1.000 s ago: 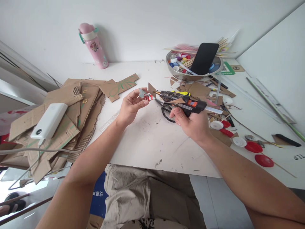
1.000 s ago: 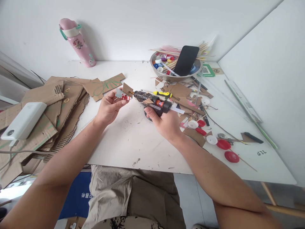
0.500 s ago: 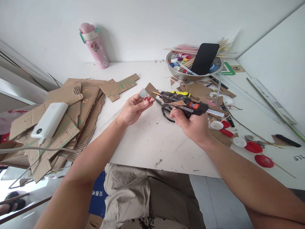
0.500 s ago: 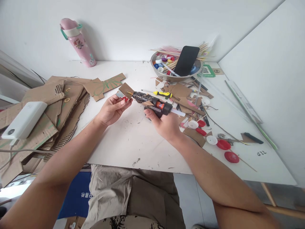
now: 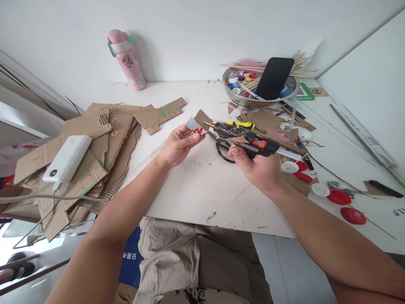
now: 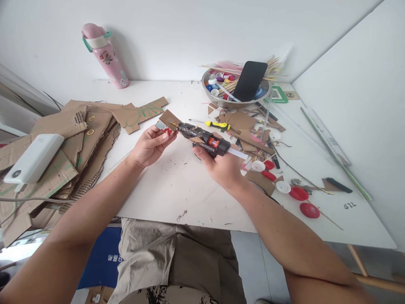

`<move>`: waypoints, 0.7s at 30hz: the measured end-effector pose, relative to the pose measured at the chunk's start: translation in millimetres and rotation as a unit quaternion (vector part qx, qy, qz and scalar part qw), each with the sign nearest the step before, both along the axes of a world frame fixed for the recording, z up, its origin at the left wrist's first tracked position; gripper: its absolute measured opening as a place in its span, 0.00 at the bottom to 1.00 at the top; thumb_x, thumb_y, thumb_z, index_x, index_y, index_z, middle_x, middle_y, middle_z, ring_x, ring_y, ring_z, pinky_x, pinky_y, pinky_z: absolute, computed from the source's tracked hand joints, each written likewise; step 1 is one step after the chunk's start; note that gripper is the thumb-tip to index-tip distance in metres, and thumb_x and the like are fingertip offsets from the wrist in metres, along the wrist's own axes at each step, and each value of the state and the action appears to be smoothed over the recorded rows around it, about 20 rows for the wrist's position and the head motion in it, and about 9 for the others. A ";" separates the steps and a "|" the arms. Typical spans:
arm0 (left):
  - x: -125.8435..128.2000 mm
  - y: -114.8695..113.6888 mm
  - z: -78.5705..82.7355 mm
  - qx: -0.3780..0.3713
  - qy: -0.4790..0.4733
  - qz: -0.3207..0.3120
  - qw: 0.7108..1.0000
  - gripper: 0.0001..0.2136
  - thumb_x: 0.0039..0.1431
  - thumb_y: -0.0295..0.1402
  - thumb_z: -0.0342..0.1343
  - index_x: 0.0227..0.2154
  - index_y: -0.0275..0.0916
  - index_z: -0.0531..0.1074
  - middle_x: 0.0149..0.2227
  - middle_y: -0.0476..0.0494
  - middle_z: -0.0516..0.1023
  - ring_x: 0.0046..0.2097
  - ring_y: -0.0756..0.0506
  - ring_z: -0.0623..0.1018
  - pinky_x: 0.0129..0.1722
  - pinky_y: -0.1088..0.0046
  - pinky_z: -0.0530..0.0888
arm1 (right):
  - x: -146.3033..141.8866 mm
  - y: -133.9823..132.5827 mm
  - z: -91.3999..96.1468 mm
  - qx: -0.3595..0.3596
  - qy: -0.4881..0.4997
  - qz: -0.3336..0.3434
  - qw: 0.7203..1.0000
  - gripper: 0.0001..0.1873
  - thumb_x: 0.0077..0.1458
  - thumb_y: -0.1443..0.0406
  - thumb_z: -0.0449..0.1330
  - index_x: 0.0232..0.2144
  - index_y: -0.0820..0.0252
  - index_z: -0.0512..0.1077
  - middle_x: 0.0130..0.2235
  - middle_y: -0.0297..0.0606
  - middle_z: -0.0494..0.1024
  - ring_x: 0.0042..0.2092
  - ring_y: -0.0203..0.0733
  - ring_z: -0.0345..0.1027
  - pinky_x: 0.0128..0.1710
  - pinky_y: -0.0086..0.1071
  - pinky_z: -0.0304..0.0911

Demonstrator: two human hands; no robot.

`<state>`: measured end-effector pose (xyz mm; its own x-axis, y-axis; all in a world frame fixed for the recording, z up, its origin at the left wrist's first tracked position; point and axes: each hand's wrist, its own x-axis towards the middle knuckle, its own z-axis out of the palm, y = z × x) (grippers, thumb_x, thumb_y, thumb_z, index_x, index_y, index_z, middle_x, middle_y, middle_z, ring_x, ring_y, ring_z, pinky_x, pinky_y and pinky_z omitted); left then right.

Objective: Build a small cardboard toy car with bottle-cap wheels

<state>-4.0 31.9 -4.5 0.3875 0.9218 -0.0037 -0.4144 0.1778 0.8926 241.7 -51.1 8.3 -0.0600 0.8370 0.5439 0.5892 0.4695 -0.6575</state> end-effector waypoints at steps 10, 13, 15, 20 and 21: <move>-1.3 2.5 -0.2 0.027 0.019 0.010 0.999 0.18 0.48 0.35 0.86 0.39 0.43 0.86 0.47 0.48 0.92 0.59 0.39 0.90 0.73 0.56 0.81 | 1.4 4.5 -0.4 0.064 -0.025 0.008 0.998 0.28 0.74 0.38 0.60 0.38 0.51 0.82 0.33 0.43 0.86 0.36 0.53 0.84 0.40 0.43 0.81; -1.0 0.1 2.8 0.013 0.009 -0.002 1.000 0.16 0.49 0.33 0.86 0.36 0.42 0.84 0.45 0.49 0.92 0.58 0.39 0.91 0.73 0.56 0.81 | 2.0 4.1 -0.4 0.035 -0.021 0.007 0.999 0.31 0.73 0.35 0.59 0.35 0.51 0.80 0.32 0.43 0.85 0.37 0.54 0.85 0.39 0.43 0.80; -0.8 -1.7 4.8 0.003 0.002 -0.010 1.000 0.16 0.49 0.32 0.86 0.35 0.42 0.84 0.44 0.49 0.92 0.57 0.40 0.91 0.73 0.57 0.81 | 0.9 4.2 -1.4 0.016 -0.012 0.007 1.000 0.33 0.72 0.33 0.58 0.33 0.51 0.78 0.30 0.43 0.84 0.37 0.55 0.85 0.38 0.43 0.80; -1.0 -4.4 7.2 -0.027 0.000 -0.022 0.999 0.14 0.52 0.29 0.84 0.33 0.40 0.83 0.43 0.48 0.92 0.59 0.39 0.91 0.73 0.57 0.81 | -2.3 3.5 -0.6 0.000 0.020 0.003 1.000 0.35 0.71 0.31 0.58 0.31 0.51 0.79 0.24 0.40 0.80 0.35 0.56 0.83 0.39 0.46 0.80; -1.2 -4.4 7.2 -0.031 0.000 -0.026 0.999 0.14 0.52 0.29 0.84 0.33 0.40 0.82 0.44 0.48 0.92 0.59 0.39 0.91 0.74 0.57 0.81 | -2.0 2.8 0.6 -0.006 0.024 0.006 1.000 0.35 0.71 0.31 0.58 0.32 0.51 0.79 0.24 0.40 0.79 0.35 0.56 0.83 0.38 0.47 0.80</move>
